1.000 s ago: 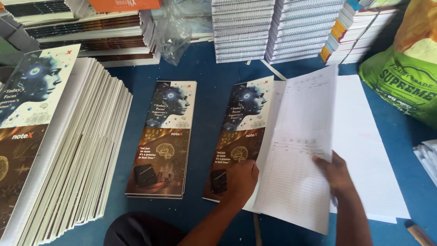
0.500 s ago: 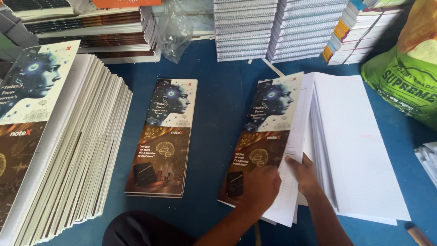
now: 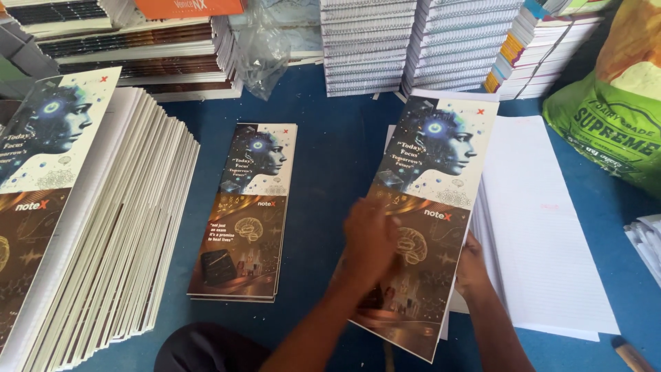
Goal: The person inserts a stack of blank pages into a printed notebook cover and places the completed notebook onto a growing stack. The person repeats this process with multiple covers and page stacks.
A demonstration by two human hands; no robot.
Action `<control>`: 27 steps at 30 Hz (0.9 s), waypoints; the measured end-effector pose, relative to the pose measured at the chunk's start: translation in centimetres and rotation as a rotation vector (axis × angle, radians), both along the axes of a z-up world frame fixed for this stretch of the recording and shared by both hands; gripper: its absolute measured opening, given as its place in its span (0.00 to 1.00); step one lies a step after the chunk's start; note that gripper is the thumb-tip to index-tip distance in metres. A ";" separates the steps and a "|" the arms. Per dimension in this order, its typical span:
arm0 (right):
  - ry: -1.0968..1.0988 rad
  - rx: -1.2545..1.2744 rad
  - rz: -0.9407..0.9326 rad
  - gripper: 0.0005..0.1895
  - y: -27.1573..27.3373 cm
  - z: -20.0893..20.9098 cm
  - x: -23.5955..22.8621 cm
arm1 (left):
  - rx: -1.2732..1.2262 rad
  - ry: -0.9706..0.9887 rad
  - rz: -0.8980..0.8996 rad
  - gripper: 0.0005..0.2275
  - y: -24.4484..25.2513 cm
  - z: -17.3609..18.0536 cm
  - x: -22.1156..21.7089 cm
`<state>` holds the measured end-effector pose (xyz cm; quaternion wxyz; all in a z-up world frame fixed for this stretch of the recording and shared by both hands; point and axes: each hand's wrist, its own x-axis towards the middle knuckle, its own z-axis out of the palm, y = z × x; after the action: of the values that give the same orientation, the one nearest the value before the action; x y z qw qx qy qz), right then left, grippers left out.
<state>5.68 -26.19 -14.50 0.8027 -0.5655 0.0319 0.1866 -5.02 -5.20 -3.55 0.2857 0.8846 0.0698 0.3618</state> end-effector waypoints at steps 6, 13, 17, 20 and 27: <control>-0.091 0.036 0.072 0.17 0.4 1.0 -0.9 | -0.819 0.363 -0.175 0.25 6.8 -3.2 3.3; -0.125 -0.018 0.110 0.16 0.4 0.5 -1.1 | -1.313 0.362 -0.316 0.24 7.1 -4.0 2.7; -0.165 -0.058 0.116 0.17 0.2 0.4 -1.1 | -1.321 0.374 -0.289 0.24 7.0 -3.6 2.2; -0.157 -0.081 0.115 0.17 0.0 0.5 -1.2 | -1.274 0.439 -0.236 0.24 7.0 -3.1 2.2; -0.144 -0.122 0.122 0.14 0.0 1.1 -1.4 | -1.289 0.384 -0.271 0.24 7.1 -2.5 2.5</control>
<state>4.29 -26.23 -13.41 0.7542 -0.6261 -0.0492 0.1919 -2.51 1.88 -6.00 0.7805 0.5873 0.2093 0.0456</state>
